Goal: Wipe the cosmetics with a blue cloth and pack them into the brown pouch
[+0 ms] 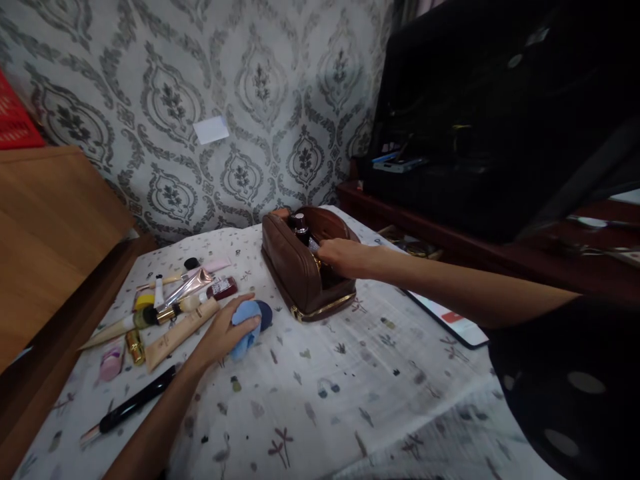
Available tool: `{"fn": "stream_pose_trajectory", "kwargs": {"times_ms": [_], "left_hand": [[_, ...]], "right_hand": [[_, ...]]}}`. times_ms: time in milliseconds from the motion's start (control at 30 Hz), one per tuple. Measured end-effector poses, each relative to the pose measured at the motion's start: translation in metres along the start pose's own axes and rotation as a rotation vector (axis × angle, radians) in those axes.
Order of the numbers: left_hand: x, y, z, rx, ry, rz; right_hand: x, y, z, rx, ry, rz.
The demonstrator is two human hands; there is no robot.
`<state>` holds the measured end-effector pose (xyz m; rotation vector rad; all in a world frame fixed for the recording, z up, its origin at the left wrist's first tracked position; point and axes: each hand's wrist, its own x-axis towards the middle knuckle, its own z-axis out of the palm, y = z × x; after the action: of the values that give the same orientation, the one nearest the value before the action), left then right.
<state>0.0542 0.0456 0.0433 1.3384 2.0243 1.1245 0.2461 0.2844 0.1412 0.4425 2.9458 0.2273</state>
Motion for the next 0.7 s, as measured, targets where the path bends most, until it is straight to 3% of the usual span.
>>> {"fn": "stream_pose_trajectory", "kwargs": {"times_ms": [100, 167, 267, 333, 400, 467, 567, 700], "left_hand": [[-0.001, -0.002, 0.001, -0.059, 0.037, -0.025], [-0.002, -0.003, 0.0, -0.081, 0.046, -0.041], [-0.003, -0.004, 0.001, -0.07, 0.067, -0.02], [-0.003, -0.005, 0.004, -0.068, 0.088, -0.004], [-0.003, -0.005, 0.006, -0.082, 0.108, 0.006], [-0.004, -0.006, 0.009, -0.1, 0.131, 0.013], [-0.005, -0.006, 0.012, -0.086, 0.176, 0.024], [-0.007, -0.009, 0.012, -0.085, 0.301, -0.002]], "right_hand": [[-0.003, -0.002, -0.01, 0.031, 0.013, 0.02], [-0.009, -0.008, -0.017, 0.064, 0.1, 0.069], [-0.024, -0.032, -0.017, 0.162, 0.467, 0.151], [-0.035, -0.059, -0.003, 0.313, 0.698, 0.018], [-0.04, -0.089, 0.024, 0.47, 0.701, -0.225], [-0.034, -0.116, 0.055, 0.568, 0.668, -0.293], [-0.007, -0.139, 0.092, 0.766, 0.611, -0.172], [0.034, -0.147, 0.108, 1.073, 0.459, 0.012]]}}
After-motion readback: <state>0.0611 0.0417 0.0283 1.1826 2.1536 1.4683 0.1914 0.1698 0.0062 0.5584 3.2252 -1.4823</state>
